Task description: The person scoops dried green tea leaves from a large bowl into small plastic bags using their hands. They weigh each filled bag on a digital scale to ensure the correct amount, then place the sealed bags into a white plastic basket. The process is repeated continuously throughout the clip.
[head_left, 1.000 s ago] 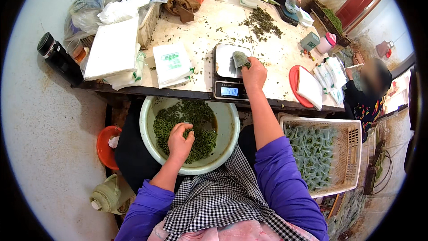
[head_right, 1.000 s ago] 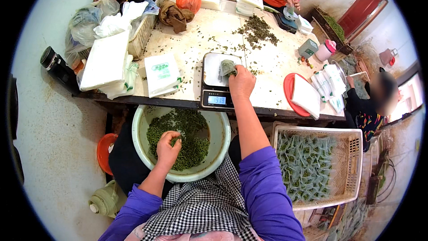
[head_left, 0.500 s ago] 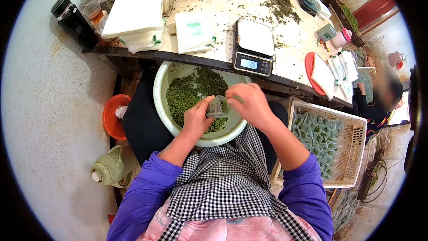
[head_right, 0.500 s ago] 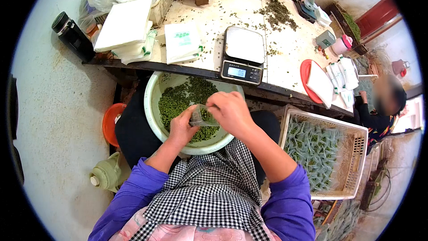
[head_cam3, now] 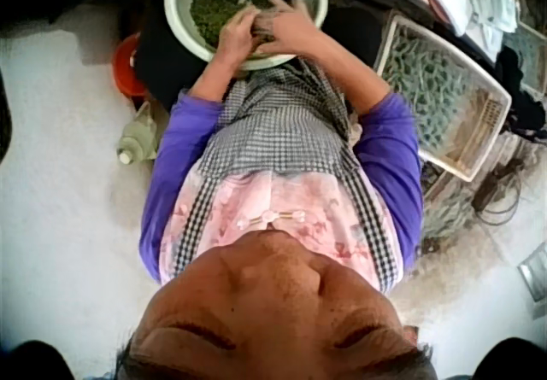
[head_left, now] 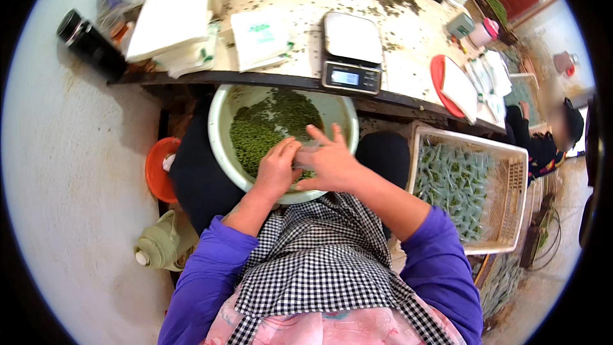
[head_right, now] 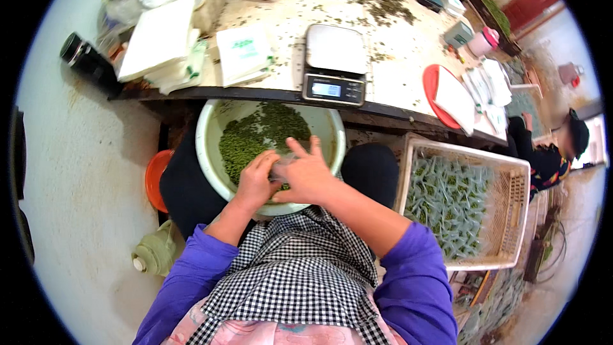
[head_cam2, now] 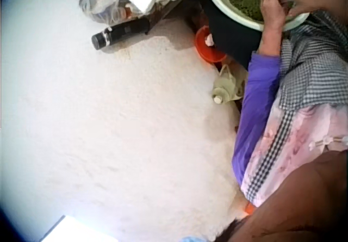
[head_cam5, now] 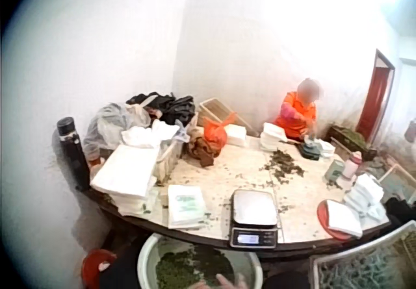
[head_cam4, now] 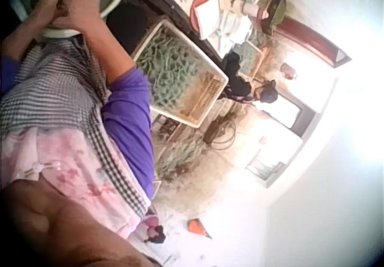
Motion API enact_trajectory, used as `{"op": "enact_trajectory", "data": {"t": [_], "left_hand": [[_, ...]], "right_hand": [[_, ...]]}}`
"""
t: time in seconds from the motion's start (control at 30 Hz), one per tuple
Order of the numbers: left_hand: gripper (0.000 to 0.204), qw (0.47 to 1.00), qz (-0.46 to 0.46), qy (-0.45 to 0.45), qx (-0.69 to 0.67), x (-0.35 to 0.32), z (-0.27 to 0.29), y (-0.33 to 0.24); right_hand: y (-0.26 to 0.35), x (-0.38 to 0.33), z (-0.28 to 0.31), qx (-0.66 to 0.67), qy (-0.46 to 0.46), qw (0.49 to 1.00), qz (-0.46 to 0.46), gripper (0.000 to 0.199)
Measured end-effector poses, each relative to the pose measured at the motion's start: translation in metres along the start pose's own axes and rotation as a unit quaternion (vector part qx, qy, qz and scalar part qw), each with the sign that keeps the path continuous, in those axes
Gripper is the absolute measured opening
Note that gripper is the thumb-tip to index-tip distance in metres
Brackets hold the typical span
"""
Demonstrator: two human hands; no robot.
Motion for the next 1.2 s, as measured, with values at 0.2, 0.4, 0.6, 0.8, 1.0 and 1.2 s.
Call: {"op": "enact_trajectory", "data": {"t": [0.2,0.4,0.6,0.8,1.0,1.2], "left_hand": [[0.048,0.999,0.013,0.031,0.031,0.004,-0.012,0.019],[0.052,0.987,0.116,0.112,0.009,0.012,-0.034,-0.009],[0.076,0.974,0.070,0.181,-0.118,0.028,-0.082,-0.085],[0.067,0.982,0.038,0.166,-0.079,0.041,-0.093,-0.067],[0.062,0.979,0.051,0.184,-0.077,0.034,-0.107,-0.048],[0.041,0.986,0.056,0.149,-0.047,0.039,-0.090,-0.043]], "right_hand": [[-0.015,0.014,-0.047,0.122,0.004,0.992,-0.034,0.042],[-0.030,-0.047,-0.021,0.144,-0.139,0.979,-0.044,0.013],[-0.121,-0.167,-0.018,0.315,-0.354,0.873,-0.121,0.006],[-0.278,-0.456,-0.029,-0.082,-0.529,0.667,-0.519,0.014],[-0.335,-0.667,-0.141,-0.098,-0.131,0.503,-0.849,0.022],[-0.327,-0.680,-0.212,-0.080,0.075,0.533,-0.839,0.025]]}}
Point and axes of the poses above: each hand's wrist, its own x-axis towards the middle knuckle, its own z-axis out of the back of the hand, y = z × x, the point moved 7 cm from there along x, towards the middle knuckle, and after that the axes turned 8 degrees about -x, right-handed, at the moved point
